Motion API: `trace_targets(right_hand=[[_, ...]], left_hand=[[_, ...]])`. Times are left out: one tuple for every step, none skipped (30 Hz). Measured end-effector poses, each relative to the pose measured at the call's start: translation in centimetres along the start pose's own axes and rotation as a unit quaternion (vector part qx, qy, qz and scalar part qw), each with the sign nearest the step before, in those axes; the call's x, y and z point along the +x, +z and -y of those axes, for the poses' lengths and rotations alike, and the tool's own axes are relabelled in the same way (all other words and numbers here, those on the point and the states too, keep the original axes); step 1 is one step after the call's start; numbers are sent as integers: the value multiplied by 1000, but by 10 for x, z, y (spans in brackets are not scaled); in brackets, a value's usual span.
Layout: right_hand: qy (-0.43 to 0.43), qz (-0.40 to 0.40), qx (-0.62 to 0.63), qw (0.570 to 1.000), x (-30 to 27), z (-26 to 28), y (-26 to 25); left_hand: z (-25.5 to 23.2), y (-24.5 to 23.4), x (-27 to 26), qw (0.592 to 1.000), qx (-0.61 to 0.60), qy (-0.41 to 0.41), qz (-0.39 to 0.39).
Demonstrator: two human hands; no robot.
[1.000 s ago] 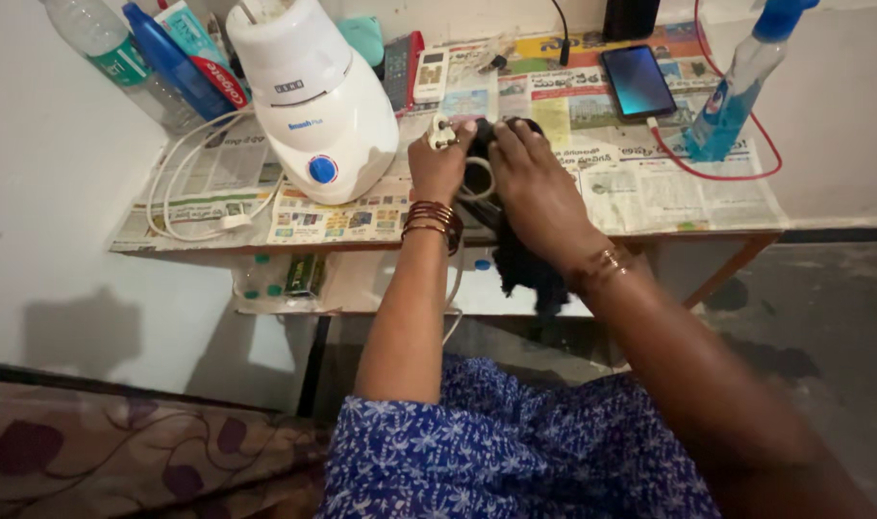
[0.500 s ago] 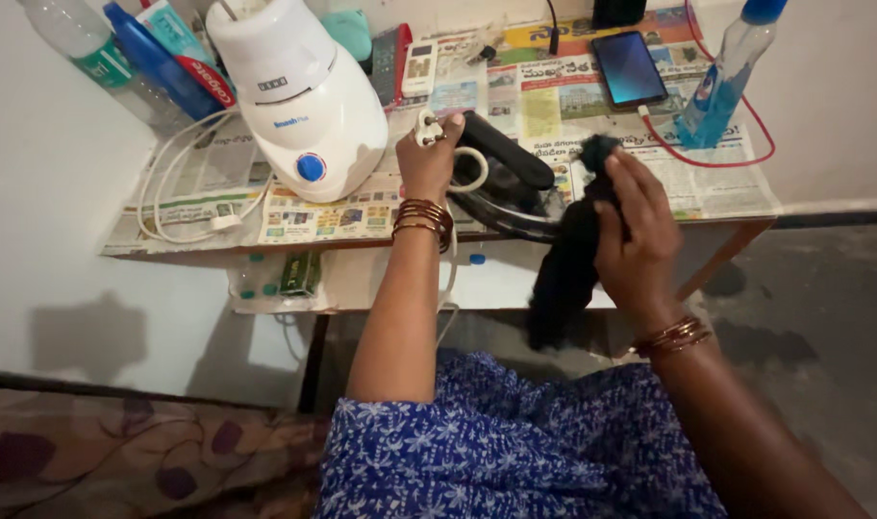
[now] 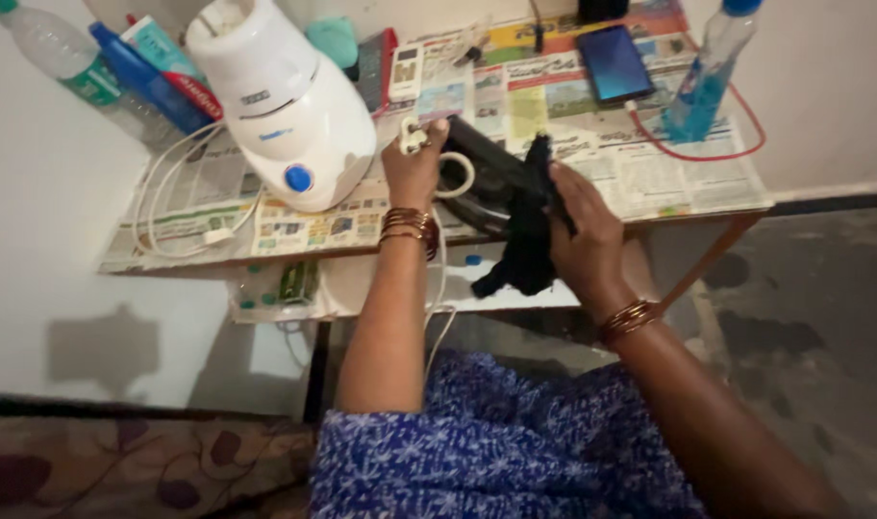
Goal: The person cleans an iron by wiping its soleplate with a cloth, spraying liquid on the surface, and handling the power cord.
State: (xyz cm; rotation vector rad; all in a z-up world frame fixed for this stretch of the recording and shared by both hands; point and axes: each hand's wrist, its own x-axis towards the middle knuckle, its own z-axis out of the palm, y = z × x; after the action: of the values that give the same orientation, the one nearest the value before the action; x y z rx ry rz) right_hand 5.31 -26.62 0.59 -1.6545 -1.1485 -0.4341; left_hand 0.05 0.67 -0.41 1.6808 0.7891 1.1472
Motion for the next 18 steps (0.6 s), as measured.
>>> trace_targets(right_hand=[[30,-5,0,1000,0,-2,0],[34,-4,-5,999,-3,-1,0],[56,20,22,998,-5,3,5],[77,43,52,995,-5,6,10],[79,43,49,995,-6,8,13],[50,50,-36,997,-6,10,17],[21,58,-120,991,-6,11,19],[20,57,-120,991,-6,11,20],[21,71,-143,987,-5,12,20],[22,88,-165,982,-7,13,20],[22,89,-164,982,-6,13,20],[16,91,-175,980,-6,15,19],[10,94,-187,978,-4,18,17],[8,94,-189,977,0,17,12],[-15,114,-132,984,4,15,2],[-36,134,-74,987,6,13,-7],[-37,136,-76,987,8,9,-18],[59,131,0,990,7,1,-31]], left_hand=[[-2,0,3,1000,2,7,-4],[-4,-2,1,1000,5,8,-7],[-8,-4,-1,1000,3,5,-1],[-16,-10,0,999,31,36,14],[-26,-12,-2,996,59,67,29],[-38,-15,-5,996,59,67,30],[-52,-19,-10,983,138,119,15],[-68,-22,-11,961,215,173,-2],[-84,-20,-11,961,214,174,-3],[-97,-16,-13,950,249,188,-5],[-108,-10,-14,937,284,202,-6],[-116,-2,-15,938,283,200,-7],[-123,6,-14,935,303,177,43],[-126,15,-13,930,319,156,92],[-124,23,-15,931,317,156,91],[-118,29,-19,925,325,170,96],[-111,33,-20,919,333,183,102],[-103,36,-21,920,333,181,102]])
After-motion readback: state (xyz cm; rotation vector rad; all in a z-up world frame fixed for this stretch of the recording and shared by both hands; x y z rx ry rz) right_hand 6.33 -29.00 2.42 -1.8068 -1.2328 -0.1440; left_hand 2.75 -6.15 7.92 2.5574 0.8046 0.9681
